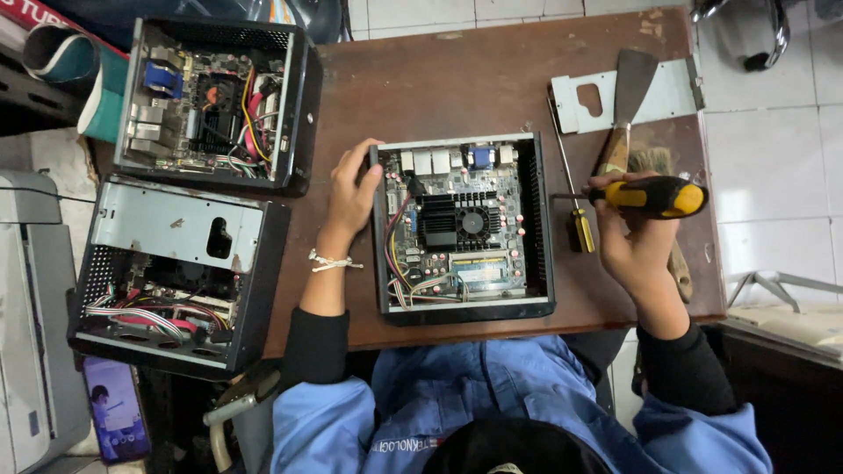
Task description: The person uses a screwdriver to secure screws into the motherboard inside a computer case. They then place a metal cover plate over the motherboard and fasten it with additional screws.
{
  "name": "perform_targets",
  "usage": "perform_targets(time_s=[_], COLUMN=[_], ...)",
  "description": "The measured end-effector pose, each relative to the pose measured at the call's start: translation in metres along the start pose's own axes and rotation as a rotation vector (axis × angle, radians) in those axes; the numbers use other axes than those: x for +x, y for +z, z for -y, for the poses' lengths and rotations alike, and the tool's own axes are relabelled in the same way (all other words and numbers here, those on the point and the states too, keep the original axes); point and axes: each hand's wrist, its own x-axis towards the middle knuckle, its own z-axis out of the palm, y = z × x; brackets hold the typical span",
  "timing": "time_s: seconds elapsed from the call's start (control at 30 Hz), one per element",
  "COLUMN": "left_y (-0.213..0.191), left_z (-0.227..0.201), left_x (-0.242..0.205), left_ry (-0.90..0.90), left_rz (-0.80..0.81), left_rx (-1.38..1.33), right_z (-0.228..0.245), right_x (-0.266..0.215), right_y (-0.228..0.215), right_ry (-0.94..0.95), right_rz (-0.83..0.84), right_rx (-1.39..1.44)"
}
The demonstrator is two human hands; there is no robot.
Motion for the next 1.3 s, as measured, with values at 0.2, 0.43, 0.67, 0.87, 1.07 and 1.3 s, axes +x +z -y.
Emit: perform_targets(time_s=[0.2,0.43,0.67,0.87,1.07,1.3], left_y=[0.0,-0.011,-0.014,-0.016,-0.018,-0.019], left_z=[0.006,0.002,0.006,0.007,0.005,0.006], left_x=[0.001,0.0,0.007,0.011,0.014,0.012], left_ry=[0.054,0.008,0.104,0.073,0.093,0.096], left_rz=[-0.033,0.008,-0.05,-0.03,-0.022,-0.013], left_rx=[-0.022,-0.109,-0.171,-0.187,-0.19,-0.191], right_z=[0.027,0.042,0.035,0.002,0.001,0.004], right_x=[0.028,0.064,0.088,0.086,0.084,0.081], right_y=[-0.007,0.088,0.155,0.164,0.168,0.167], right_ry=[-0.243,-0.154,-0.28,-0.173,-0.177,-0.178], right_rz=[-0.366,-0.033,0.173,0.231,0.233,0.203], right_rx=[0.272,0.416,0.428,0.43,0.451,0.467])
